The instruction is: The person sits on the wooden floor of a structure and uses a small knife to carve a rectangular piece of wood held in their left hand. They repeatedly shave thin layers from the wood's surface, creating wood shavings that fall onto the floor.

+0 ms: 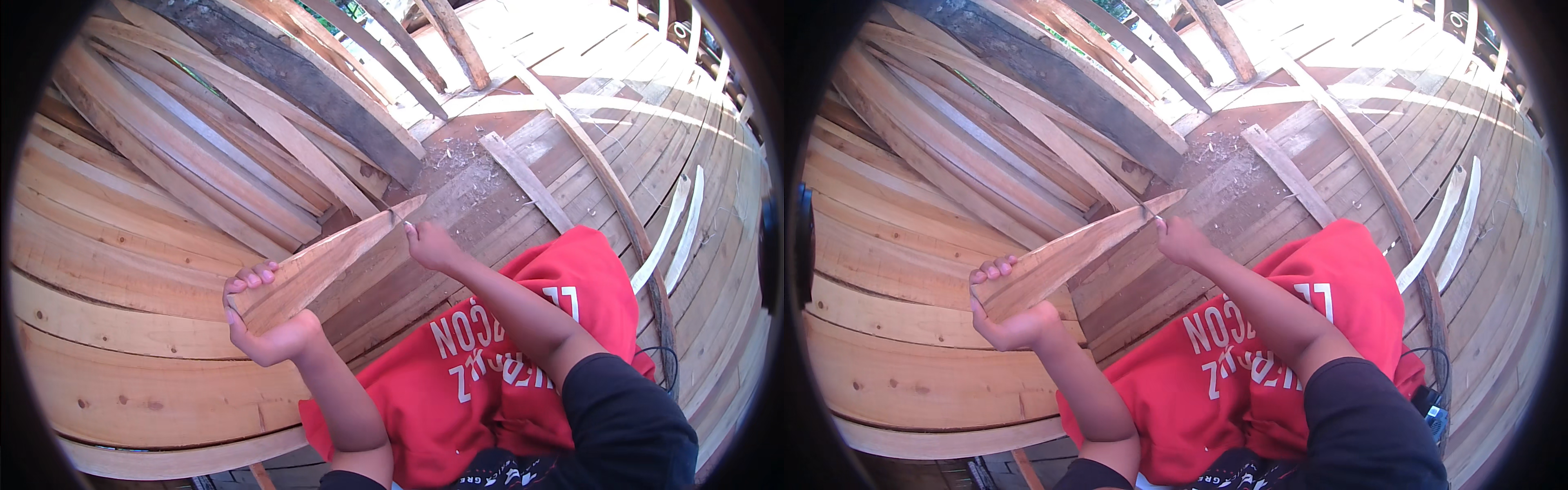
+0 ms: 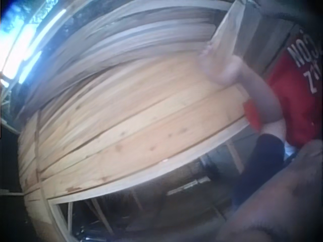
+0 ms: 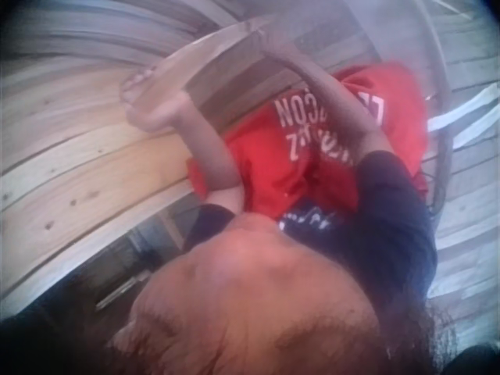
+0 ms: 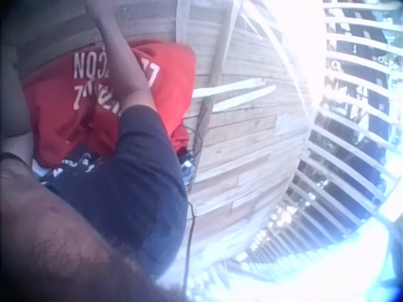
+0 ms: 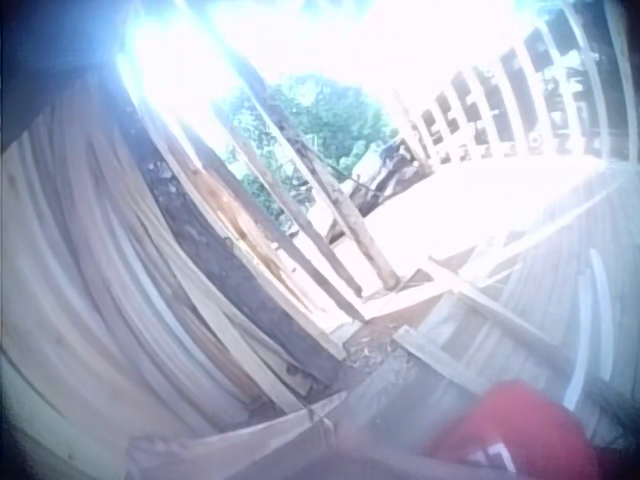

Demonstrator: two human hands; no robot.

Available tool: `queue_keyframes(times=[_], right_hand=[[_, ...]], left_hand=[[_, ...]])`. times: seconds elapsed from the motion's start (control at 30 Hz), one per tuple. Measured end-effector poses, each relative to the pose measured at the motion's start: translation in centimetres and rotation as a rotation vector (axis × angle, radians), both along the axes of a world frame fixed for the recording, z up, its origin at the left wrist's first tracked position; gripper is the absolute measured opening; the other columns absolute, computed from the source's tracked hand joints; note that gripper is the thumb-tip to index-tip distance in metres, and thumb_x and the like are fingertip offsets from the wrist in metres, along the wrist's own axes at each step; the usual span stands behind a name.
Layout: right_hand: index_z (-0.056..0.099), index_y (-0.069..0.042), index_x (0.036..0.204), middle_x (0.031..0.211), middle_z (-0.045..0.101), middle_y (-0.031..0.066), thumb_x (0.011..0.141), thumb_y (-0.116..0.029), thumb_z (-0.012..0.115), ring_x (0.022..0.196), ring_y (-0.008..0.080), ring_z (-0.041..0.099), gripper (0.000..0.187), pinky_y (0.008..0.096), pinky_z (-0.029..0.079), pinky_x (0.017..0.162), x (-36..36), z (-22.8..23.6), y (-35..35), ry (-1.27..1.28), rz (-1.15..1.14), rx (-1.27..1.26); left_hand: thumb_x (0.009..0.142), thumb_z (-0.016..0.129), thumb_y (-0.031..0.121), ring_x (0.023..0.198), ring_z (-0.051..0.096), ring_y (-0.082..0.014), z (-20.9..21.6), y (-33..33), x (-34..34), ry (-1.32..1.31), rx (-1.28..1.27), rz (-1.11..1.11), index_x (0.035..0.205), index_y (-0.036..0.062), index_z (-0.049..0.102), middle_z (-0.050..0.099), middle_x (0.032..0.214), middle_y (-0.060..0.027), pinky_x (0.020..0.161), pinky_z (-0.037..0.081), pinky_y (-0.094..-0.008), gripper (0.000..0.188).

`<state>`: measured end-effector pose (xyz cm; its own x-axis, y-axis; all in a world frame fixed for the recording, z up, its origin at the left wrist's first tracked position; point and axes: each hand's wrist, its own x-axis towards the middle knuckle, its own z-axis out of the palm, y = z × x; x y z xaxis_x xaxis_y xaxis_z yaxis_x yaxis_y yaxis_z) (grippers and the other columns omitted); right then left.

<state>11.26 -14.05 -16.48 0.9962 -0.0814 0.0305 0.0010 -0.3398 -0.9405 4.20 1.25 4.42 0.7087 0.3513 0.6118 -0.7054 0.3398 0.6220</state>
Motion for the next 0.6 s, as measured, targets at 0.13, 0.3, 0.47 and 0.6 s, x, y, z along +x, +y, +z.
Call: queue_keyframes(times=[0.13,0.3,0.47,0.6], right_hand=[[0.062,0.007,0.083,0.075,0.062,0.0298,0.098,-0.03,0.042,0.077,0.0472,0.061,0.044,0.054,0.047,0.073,-2.3,5.9,2.9,-0.108,0.087,0.029],[0.062,0.007,0.079,0.075,0.061,0.0309,0.1,-0.034,0.039,0.079,0.0473,0.061,0.051,0.0528,0.047,0.071,-1.4,5.1,1.6,-0.053,0.066,-0.017],[0.063,0.006,0.076,0.075,0.062,0.0301,0.099,-0.035,0.037,0.078,0.0467,0.062,0.054,0.0528,0.048,0.075,0.3,2.8,-0.2,0.076,0.047,-0.106],[0.062,0.007,0.069,0.069,0.06,0.0301,0.099,-0.036,0.035,0.073,0.0466,0.062,0.059,0.0526,0.048,0.073,-3.2,9.3,1.3,0.048,0.002,-0.072]], left_hand=[[0.085,0.041,0.032,0.078,0.049,-0.0221,-0.5,0.9,0.1,-0.012,-0.007,0.027,0.091,0.0043,0.051,0.048,0.08,-0.0085,0.082,0.042,-0.0395,0.03],[0.087,0.041,0.034,0.076,0.049,-0.0231,-0.6,1.1,0.0,-0.029,0.028,-0.049,0.091,0.0039,0.052,0.05,0.079,-0.0093,0.08,0.042,-0.0414,0.032],[0.09,0.038,0.034,0.066,0.054,-0.0263,-1.4,2.6,0.4,-0.128,0.147,-0.136,0.09,0.0008,0.057,0.056,0.073,-0.0133,0.068,0.046,-0.0441,0.038],[0.091,0.036,0.032,0.055,0.054,-0.0276,-2.1,3.3,0.7,-0.246,0.34,-0.144,0.086,0.001,0.059,0.056,0.068,-0.0139,0.059,0.047,-0.0412,0.039]])
